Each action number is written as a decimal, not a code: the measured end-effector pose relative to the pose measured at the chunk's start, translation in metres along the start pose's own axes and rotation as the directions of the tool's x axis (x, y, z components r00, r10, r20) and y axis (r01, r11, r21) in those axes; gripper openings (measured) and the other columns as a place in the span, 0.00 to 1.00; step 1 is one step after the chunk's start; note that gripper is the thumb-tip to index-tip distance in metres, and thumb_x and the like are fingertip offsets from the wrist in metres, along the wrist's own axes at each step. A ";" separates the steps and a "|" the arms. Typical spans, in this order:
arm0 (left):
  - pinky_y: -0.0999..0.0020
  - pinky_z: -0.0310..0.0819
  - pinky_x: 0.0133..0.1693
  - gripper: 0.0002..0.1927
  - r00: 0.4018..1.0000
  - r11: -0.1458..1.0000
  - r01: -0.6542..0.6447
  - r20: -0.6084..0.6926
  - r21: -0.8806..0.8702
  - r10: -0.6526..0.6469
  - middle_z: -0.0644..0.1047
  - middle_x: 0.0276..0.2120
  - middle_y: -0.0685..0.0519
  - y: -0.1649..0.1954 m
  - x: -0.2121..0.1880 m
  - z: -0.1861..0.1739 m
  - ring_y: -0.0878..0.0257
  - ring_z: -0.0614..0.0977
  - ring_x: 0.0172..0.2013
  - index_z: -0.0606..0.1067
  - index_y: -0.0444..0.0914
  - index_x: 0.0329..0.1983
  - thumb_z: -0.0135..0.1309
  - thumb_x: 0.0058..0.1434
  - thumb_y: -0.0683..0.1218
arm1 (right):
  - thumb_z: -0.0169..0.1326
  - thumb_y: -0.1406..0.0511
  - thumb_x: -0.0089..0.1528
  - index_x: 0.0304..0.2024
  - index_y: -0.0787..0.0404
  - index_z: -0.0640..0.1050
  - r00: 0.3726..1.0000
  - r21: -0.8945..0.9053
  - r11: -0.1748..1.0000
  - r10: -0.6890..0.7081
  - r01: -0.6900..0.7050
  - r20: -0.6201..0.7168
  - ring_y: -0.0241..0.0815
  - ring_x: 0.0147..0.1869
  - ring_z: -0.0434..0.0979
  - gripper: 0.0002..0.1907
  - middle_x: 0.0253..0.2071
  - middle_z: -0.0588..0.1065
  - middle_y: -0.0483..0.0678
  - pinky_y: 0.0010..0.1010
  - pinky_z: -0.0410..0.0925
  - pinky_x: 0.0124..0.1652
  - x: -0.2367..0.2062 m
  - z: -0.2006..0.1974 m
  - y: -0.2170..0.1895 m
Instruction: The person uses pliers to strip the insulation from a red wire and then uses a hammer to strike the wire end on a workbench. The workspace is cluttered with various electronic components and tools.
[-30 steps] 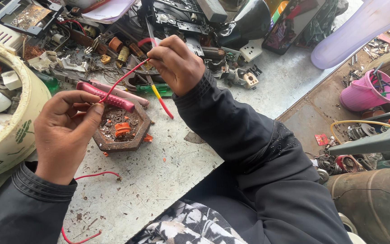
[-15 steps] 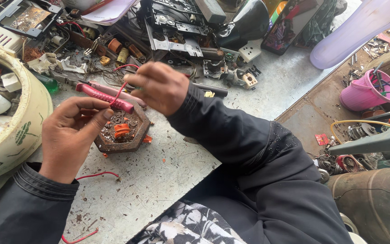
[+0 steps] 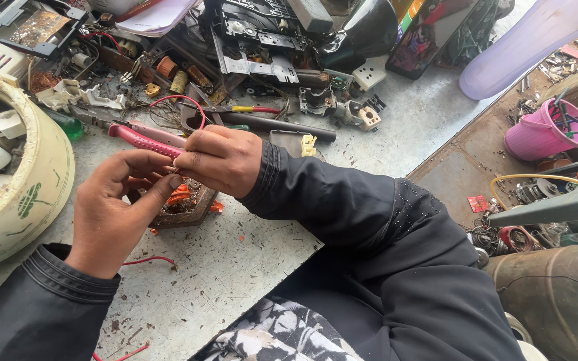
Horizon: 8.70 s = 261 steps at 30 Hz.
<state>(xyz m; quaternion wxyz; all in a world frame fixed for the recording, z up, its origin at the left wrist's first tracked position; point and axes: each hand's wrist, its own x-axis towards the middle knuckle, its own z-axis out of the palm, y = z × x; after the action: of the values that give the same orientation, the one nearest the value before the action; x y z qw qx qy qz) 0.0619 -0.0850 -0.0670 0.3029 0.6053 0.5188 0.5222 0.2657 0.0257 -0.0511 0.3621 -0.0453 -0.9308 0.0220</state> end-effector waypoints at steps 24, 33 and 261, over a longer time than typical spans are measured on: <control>0.61 0.74 0.42 0.07 0.935 0.794 -0.332 0.067 0.509 0.348 0.79 0.38 0.51 0.015 0.000 -0.004 0.55 0.81 0.39 0.79 0.36 0.39 0.62 0.58 0.39 | 0.63 0.64 0.65 0.46 0.60 0.79 0.999 0.036 0.999 -0.014 0.013 0.038 0.47 0.47 0.78 0.10 0.44 0.72 0.47 0.36 0.74 0.46 0.000 0.010 0.013; 0.63 0.76 0.40 0.07 0.926 0.791 -0.360 0.089 0.495 0.366 0.79 0.38 0.50 0.016 0.003 -0.011 0.58 0.83 0.37 0.78 0.36 0.42 0.62 0.62 0.40 | 0.63 0.65 0.65 0.48 0.59 0.80 1.000 0.045 0.999 0.004 -0.003 -0.021 0.47 0.48 0.78 0.11 0.44 0.73 0.47 0.36 0.74 0.48 -0.006 0.012 0.018; 0.57 0.70 0.49 0.11 0.930 0.888 -0.321 0.285 0.328 0.231 0.83 0.37 0.54 0.016 0.017 -0.016 0.53 0.78 0.42 0.84 0.42 0.42 0.59 0.56 0.43 | 0.57 0.79 0.67 0.57 0.67 0.78 0.913 0.576 0.715 0.373 -0.396 0.163 0.37 0.53 0.78 0.17 0.52 0.73 0.51 0.23 0.75 0.49 -0.010 -0.038 -0.003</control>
<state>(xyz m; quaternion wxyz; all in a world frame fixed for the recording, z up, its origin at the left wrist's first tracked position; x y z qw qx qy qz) 0.0502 -0.0758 -0.0427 0.1657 0.7774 0.4754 0.3771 0.2988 0.0217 -0.0295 0.3286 -0.1208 -0.8519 0.3894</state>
